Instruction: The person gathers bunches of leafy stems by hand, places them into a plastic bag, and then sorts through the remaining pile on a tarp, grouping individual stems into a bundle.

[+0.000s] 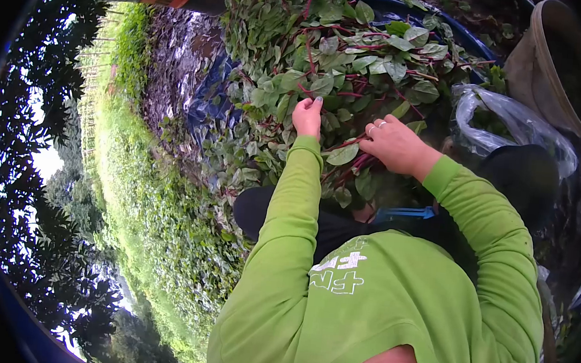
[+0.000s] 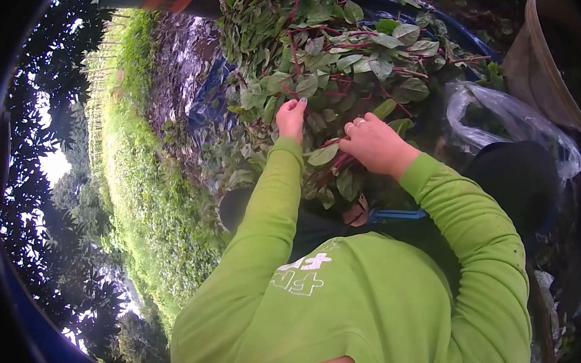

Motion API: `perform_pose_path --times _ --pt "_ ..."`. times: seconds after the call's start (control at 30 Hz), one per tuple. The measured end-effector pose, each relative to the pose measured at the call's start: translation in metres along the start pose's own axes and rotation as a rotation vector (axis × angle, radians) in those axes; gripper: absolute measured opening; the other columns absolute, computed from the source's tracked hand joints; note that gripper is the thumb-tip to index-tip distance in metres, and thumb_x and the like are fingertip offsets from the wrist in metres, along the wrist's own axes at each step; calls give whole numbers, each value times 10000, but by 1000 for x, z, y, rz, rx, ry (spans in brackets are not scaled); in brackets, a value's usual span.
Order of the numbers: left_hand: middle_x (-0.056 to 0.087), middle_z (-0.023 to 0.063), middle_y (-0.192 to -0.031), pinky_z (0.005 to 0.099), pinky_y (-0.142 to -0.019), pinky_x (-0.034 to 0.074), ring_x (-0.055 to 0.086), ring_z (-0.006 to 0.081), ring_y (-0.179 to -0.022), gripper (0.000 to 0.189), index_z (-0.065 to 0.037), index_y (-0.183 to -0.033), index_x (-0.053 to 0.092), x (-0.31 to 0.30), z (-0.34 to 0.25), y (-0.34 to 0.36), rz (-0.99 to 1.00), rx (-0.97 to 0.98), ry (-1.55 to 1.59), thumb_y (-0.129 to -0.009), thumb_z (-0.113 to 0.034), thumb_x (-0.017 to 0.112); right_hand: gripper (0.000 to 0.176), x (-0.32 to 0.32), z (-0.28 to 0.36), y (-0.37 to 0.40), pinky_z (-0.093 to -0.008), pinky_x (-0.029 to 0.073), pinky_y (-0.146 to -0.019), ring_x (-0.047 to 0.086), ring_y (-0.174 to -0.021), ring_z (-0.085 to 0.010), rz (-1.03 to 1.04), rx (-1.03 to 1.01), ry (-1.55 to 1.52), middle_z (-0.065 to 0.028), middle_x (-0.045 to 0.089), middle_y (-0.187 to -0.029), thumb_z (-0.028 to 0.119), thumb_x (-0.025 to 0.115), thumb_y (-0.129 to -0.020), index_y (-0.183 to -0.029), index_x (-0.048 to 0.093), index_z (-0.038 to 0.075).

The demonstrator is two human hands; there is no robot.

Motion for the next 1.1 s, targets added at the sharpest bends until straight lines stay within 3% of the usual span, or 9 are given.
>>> perform_pose_path --times 0.27,0.47,0.6,0.63,0.73,0.77,0.87,0.93,1.1 --pt "699 89 -864 341 -741 535 654 186 -768 145 -13 -1016 681 24 -109 42 181 492 -255 -908 -90 740 271 -4 -2 2 -388 455 -862 634 -1008 -234 -103 24 11 -51 633 -986 151 641 -856 -1126 659 136" --pt "723 50 -986 270 -863 507 649 120 -929 213 3 -1118 776 68 -76 105 666 177 -128 -964 -143 752 288 -9 -16 1 -388 443 -854 614 -989 -238 -125 122 84 -53 622 -999 144 628 -843 -1124 653 88" --pt "748 122 -978 327 -845 523 676 182 -894 525 51 -1039 760 64 -62 115 615 -44 -170 -1097 -414 523 206 -18 -16 2 -395 443 -850 614 -985 -242 -316 121 84 -59 621 -992 152 618 -854 -1049 653 94" --pt "739 113 -903 327 -822 527 667 154 -861 620 48 -1026 747 67 -75 120 584 124 -238 -1113 -484 439 188 -22 -14 4 -398 442 -847 614 -985 -243 -379 105 73 -61 621 -989 153 616 -856 -1032 651 95" --pt "728 113 -855 326 -791 526 662 148 -821 555 21 -1094 703 66 -63 105 515 -28 -26 -1114 -472 448 184 -22 -14 5 -418 448 -906 623 -1004 -246 -459 87 148 -69 626 -985 144 605 -872 -1040 654 88" --pt "719 116 -827 312 -765 518 658 140 -784 447 -7 -1169 645 68 -65 97 554 -33 52 -1091 -431 528 192 -15 -19 0 -429 444 -938 626 -1014 -248 -314 144 104 -70 627 -981 137 601 -875 -1051 656 84" --pt "688 86 -906 352 -837 515 643 164 -884 329 -25 -1167 660 66 -79 45 425 126 -215 -1056 -330 610 184 -5 -25 -2 -444 436 -998 641 -1031 -255 -60 239 29 -71 640 -964 140 596 -891 -1054 661 83" --pt "698 119 -946 421 -863 521 653 266 -975 309 -20 -1122 669 48 -117 6 -39 594 -573 -947 -269 722 141 -12 -23 -1 -430 436 -992 660 -1023 -257 -133 198 58 -73 663 -944 173 604 -910 -1015 666 101" --pt "660 133 -1058 485 -882 525 652 353 -1021 200 -71 -975 702 49 -99 -53 -128 423 -805 -864 -227 759 146 4 -24 0 -495 371 -1153 637 -1050 -261 -33 222 42 -71 644 -956 113 616 -866 -1000 667 90"
Point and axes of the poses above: each hand's wrist, its own y-axis away from the middle knuckle, its own x-axis out of the palm, z = x × y, the point moved 8 cm from there along -y, towards the middle knuckle
